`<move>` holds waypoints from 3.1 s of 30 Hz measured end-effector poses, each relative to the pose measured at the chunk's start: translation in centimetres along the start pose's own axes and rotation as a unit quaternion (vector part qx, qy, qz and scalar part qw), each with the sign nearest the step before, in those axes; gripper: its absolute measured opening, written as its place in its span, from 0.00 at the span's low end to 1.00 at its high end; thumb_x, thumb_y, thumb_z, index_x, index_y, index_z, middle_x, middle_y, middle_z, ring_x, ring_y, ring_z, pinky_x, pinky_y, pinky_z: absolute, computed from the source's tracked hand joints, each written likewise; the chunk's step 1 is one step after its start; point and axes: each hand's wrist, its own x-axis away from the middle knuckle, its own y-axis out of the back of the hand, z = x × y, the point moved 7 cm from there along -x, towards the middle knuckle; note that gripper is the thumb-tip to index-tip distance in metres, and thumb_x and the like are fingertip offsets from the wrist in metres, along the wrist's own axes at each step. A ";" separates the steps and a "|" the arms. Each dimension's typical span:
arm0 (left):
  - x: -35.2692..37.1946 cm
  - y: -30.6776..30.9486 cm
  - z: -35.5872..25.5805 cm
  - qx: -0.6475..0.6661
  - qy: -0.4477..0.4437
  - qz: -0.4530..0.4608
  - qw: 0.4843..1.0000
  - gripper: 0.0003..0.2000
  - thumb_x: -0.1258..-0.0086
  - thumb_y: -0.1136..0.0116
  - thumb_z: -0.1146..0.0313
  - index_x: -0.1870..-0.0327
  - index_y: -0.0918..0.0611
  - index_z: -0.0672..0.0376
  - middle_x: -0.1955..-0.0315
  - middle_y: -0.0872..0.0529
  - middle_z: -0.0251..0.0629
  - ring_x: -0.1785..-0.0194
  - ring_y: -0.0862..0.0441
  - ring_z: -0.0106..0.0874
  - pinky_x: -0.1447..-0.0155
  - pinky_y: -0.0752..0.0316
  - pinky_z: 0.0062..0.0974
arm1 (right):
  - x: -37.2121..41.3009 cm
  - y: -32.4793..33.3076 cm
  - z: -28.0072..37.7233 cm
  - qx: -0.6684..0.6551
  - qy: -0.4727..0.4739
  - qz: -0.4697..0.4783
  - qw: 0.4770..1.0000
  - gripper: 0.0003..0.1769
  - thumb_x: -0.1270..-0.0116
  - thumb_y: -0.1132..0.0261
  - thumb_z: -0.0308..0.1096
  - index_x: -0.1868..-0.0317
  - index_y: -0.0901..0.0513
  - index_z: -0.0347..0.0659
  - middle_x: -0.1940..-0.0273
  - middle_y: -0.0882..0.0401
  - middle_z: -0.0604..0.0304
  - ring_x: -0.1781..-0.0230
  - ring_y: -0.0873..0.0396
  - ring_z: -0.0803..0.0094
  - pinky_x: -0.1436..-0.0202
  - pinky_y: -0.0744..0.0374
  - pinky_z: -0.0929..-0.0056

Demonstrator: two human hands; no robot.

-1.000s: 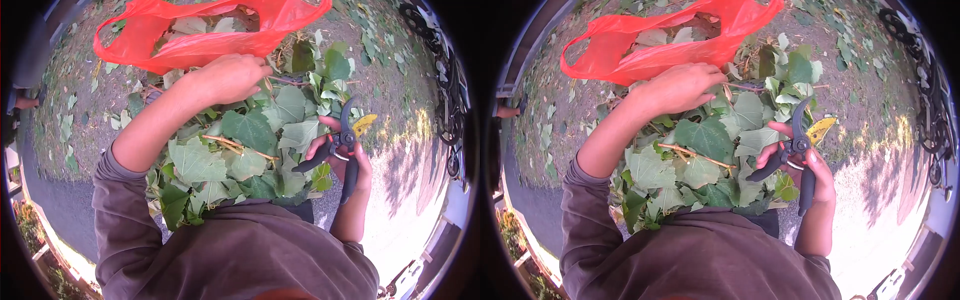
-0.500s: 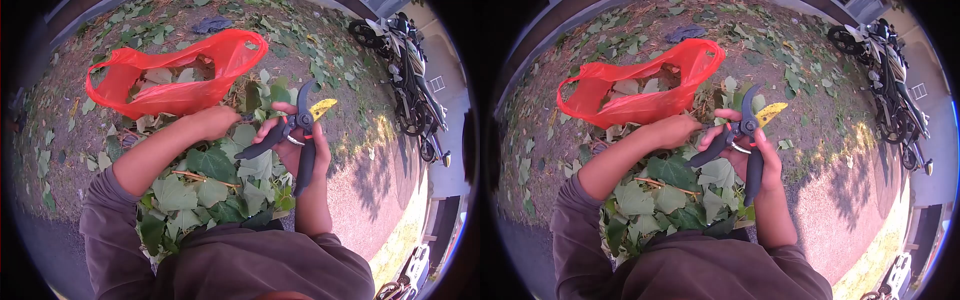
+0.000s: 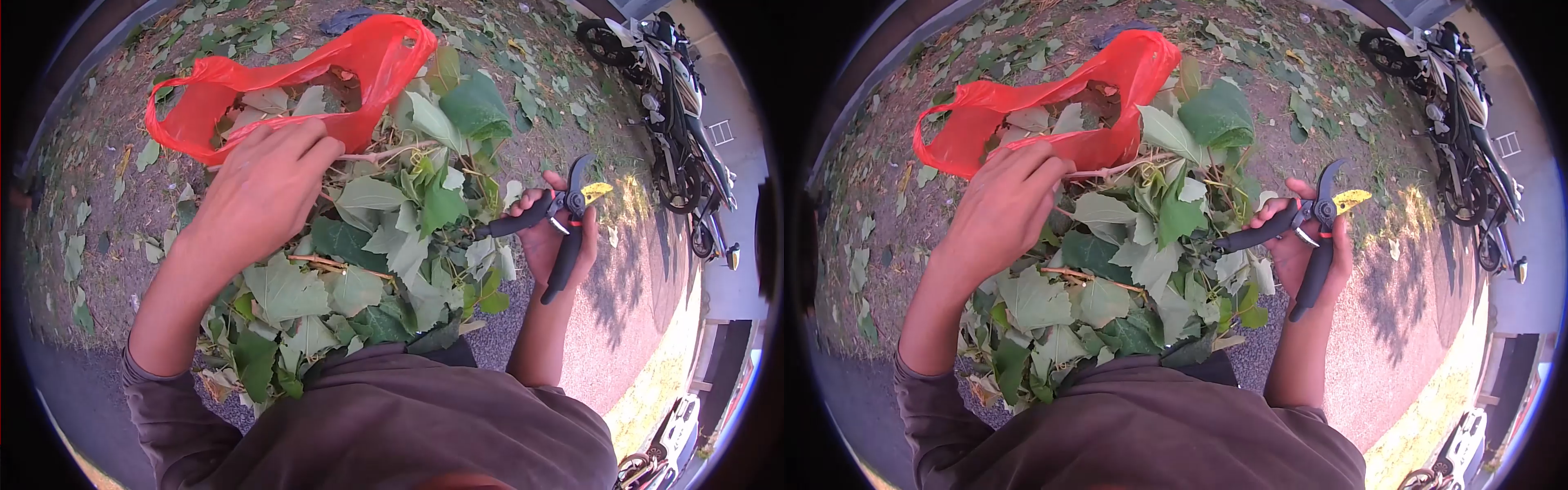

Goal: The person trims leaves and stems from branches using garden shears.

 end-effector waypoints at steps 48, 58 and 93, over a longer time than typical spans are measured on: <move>18.0 19.1 16.3 -0.203 0.243 -0.084 0.945 0.24 0.23 0.45 0.82 0.28 0.19 0.53 0.54 0.22 0.47 0.52 0.20 0.40 0.46 0.28 0.22 | 1.3 -3.1 -11.0 0.229 -0.481 0.254 0.807 0.22 0.20 0.35 0.43 0.36 0.21 0.36 0.51 0.17 0.58 0.50 0.14 0.69 0.41 0.22 0.66; 21.3 20.1 17.6 -0.294 0.164 -0.042 0.941 0.29 0.27 0.40 0.83 0.26 0.19 0.47 0.56 0.21 0.45 0.54 0.19 0.42 0.46 0.22 0.36 | 0.4 -0.4 -11.1 0.219 -0.462 0.133 0.849 0.25 0.24 0.33 0.41 0.35 0.22 0.32 0.47 0.19 0.56 0.51 0.12 0.59 0.40 0.19 0.61; -5.6 6.6 10.1 0.595 0.154 -0.359 0.703 0.16 0.15 0.43 0.67 0.31 0.15 0.56 0.69 0.24 0.19 0.68 0.27 0.14 0.68 0.33 0.17 | 3.2 -10.1 -15.7 0.636 -0.357 0.414 0.545 0.31 0.26 0.37 0.52 0.42 0.21 0.27 0.46 0.16 0.35 0.41 0.18 0.38 0.35 0.22 0.48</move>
